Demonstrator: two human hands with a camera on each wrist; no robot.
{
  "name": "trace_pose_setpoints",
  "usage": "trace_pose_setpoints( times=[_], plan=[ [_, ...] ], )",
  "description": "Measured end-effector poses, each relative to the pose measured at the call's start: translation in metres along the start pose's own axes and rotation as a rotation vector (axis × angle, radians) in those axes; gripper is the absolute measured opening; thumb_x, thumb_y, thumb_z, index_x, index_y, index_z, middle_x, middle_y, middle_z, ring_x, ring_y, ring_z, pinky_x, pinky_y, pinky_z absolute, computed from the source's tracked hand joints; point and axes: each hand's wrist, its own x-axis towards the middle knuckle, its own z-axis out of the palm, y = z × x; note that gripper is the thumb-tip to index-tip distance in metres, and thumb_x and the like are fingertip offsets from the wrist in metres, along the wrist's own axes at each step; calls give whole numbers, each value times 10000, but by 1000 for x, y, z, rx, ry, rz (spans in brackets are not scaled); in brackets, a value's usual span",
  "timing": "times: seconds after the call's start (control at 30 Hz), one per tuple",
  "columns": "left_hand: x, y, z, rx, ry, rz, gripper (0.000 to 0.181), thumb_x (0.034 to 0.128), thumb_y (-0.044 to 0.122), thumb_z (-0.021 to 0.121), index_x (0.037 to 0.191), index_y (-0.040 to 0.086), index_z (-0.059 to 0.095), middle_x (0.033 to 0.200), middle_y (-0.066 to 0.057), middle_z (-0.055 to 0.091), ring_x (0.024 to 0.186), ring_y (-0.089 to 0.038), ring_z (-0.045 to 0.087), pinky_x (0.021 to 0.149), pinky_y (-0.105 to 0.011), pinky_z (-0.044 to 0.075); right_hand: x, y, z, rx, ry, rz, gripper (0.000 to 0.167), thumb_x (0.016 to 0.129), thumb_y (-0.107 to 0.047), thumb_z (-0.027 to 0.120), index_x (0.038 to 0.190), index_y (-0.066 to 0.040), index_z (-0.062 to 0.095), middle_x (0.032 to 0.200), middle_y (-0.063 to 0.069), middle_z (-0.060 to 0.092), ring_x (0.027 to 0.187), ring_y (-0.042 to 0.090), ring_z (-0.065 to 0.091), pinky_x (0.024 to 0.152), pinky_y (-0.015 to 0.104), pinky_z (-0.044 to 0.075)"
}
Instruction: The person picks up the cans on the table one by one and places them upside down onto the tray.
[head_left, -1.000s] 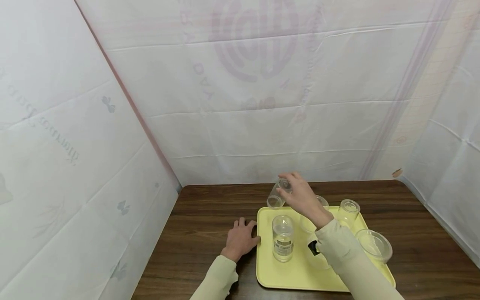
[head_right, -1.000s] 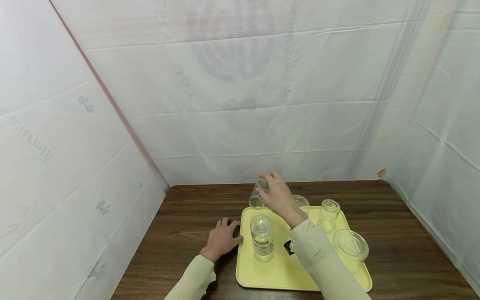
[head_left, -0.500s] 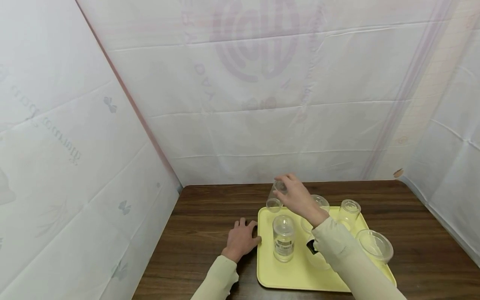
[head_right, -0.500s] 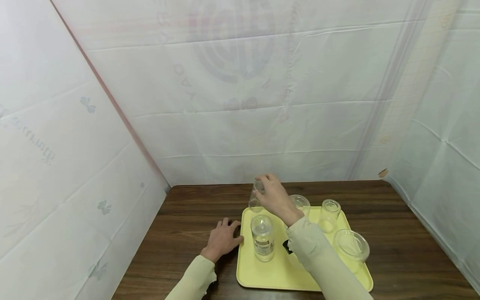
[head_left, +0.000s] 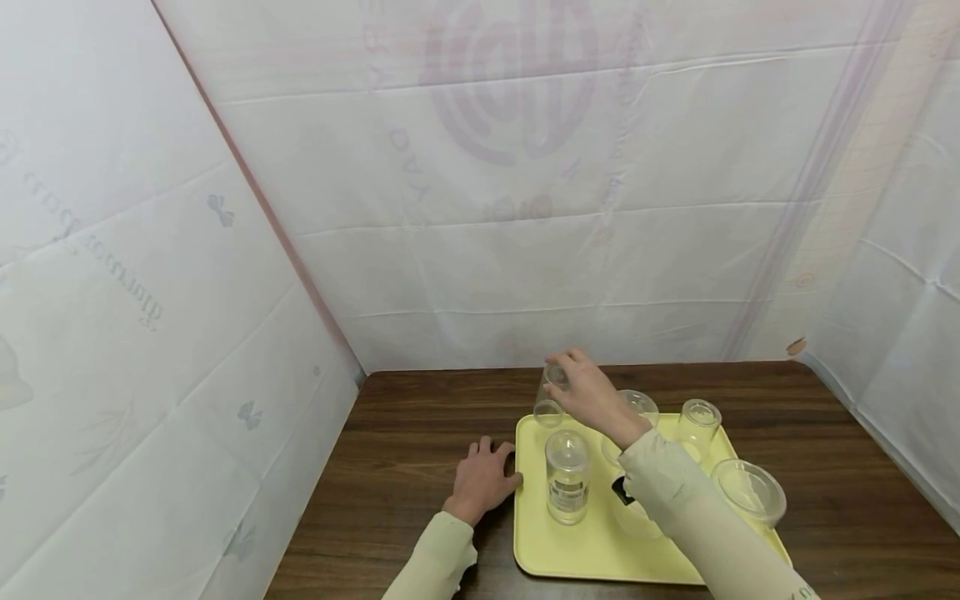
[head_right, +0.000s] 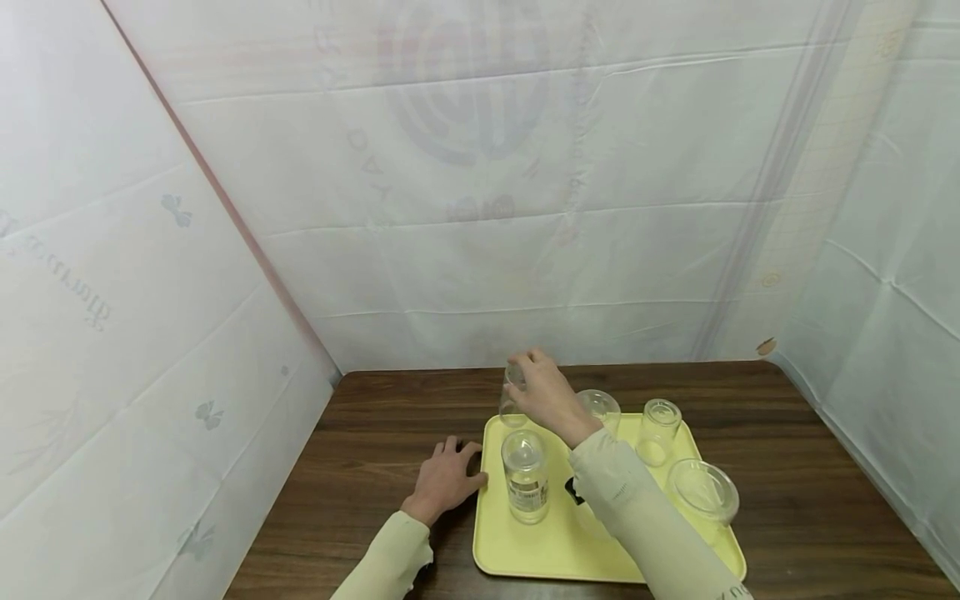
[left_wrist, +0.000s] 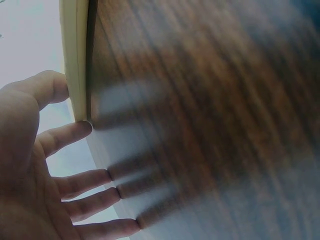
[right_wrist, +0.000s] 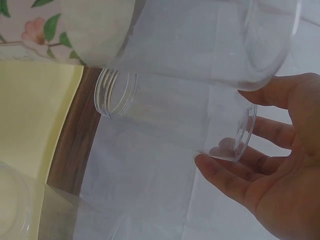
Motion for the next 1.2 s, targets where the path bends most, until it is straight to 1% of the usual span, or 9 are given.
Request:
trace_pose_setpoints(
  times=[0.1,0.33,0.53,0.77,0.9,1.2],
  plan=[
    [0,0,-1,3,3,2,474,925,380,731,1340,153,709,1307,-218,600,1126,-391,606,698,-508,582,2,1,3,-11,-7,-9,448,1017,-137,735,1419,17,611,1329,224,580,1100,363,660,898,515,570],
    [-1,0,0,2,-2,0,478,931,386,728,1351,158,704,1318,-220,596,1149,-398,605,735,-533,586,5,7,8,-31,-23,-25,442,1011,-140,744,1408,14,624,1312,226,587,1108,393,663,902,522,570],
    [-1,0,0,-11,3,-1,471,937,387,738,1345,155,706,1311,-219,596,1144,-402,605,752,-553,585,7,10,14,-55,-40,-32,457,1005,-148,757,1407,21,619,1295,225,591,1095,377,664,897,514,574],
    [-2,0,0,-10,11,2,466,941,394,741,1342,160,706,1317,-217,598,1155,-399,608,764,-549,587,7,13,21,-58,-46,-49,450,983,-132,780,1371,42,632,1295,239,601,1126,403,664,935,531,564],
    [-1,-1,1,-5,8,-1,470,943,401,738,1349,166,705,1325,-213,597,1163,-396,608,768,-549,587,8,13,22,-61,-45,-60,447,974,-130,788,1356,48,638,1280,237,607,1116,404,666,929,531,565],
    [1,-1,3,2,14,-2,467,945,410,739,1347,174,711,1322,-210,598,1160,-395,611,775,-546,587,10,17,26,-86,-69,-65,458,987,-151,778,1365,59,630,1264,219,602,1107,389,666,925,515,566]
  ],
)
